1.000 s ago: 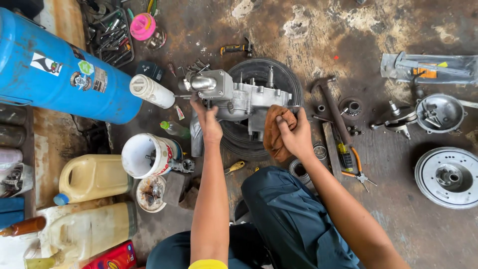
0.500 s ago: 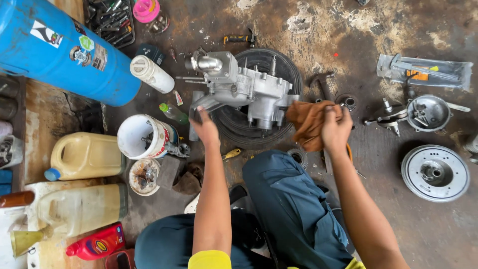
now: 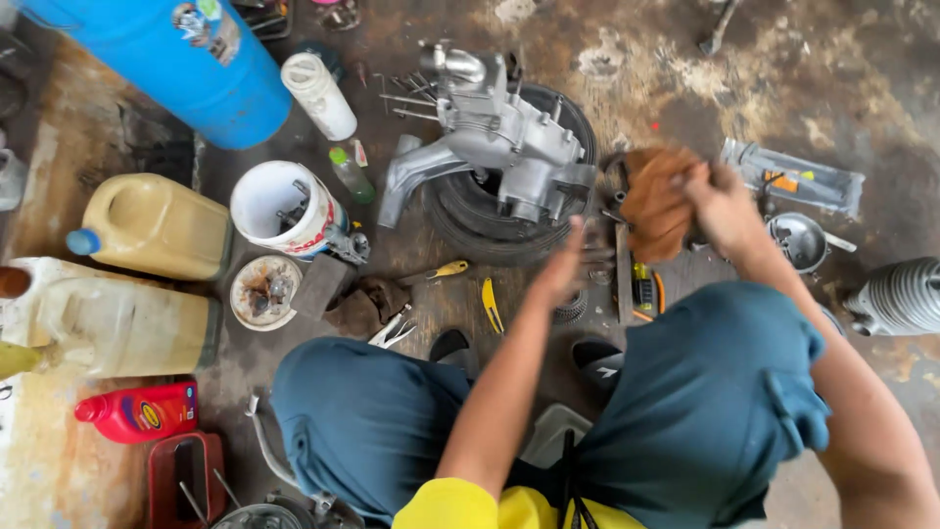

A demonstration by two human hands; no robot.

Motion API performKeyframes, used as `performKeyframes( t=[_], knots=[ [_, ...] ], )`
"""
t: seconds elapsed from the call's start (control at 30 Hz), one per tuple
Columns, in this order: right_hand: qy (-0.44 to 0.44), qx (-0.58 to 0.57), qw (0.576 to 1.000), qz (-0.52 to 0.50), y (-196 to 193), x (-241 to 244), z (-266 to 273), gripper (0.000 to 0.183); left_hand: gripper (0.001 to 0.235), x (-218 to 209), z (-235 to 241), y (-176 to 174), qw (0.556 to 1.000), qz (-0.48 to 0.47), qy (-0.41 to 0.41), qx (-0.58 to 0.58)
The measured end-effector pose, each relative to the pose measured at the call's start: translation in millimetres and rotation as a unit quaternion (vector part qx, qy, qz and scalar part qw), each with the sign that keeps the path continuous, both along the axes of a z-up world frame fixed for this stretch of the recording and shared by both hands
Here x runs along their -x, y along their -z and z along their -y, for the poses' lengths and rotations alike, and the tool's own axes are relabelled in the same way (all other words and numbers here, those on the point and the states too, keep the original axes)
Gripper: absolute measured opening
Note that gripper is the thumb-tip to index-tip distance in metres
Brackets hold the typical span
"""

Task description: The person sits on the workshop floor and wipes a motorcycle engine casing with a cloth, turning it to clean different sides. They then hold the casing steady and use a yellow utility knife to scrape along its edge and surfaces.

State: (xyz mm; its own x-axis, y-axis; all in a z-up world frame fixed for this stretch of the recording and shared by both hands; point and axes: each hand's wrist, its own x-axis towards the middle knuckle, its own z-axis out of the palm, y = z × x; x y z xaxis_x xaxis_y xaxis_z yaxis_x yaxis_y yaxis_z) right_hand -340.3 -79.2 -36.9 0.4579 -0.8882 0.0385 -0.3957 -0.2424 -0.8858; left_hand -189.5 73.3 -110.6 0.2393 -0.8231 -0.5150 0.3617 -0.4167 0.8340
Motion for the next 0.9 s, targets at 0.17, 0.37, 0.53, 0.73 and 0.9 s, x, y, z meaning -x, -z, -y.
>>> performKeyframes(
  t=[0.17,0.37,0.53,0.73,0.9],
  knots=[
    [-0.058,-0.05,0.992,-0.103,37.7,4.0,-23.5,0.053,0.107,60.3,20.5,-53.2,0.999,0.019,-0.042,0.028],
    [-0.216,0.188,0.957,-0.048,70.4,19.3,-65.2,0.042,0.088,48.2,-29.6,-66.1,0.982,-0.036,-0.186,0.004],
    [-0.234,0.514,0.763,-0.314,111.8,22.0,-74.2,0.049,0.068,65.1,7.7,49.3,0.976,0.093,-0.186,0.072],
    [-0.284,0.381,0.848,-0.237,115.1,37.0,-79.4,0.035,0.083,62.7,-0.8,30.4,0.981,0.123,-0.147,-0.023],
    [-0.325,0.269,0.891,-0.167,117.3,39.5,-80.3,0.025,0.097,54.1,-4.1,39.1,0.988,0.138,-0.062,-0.032]
  ],
)
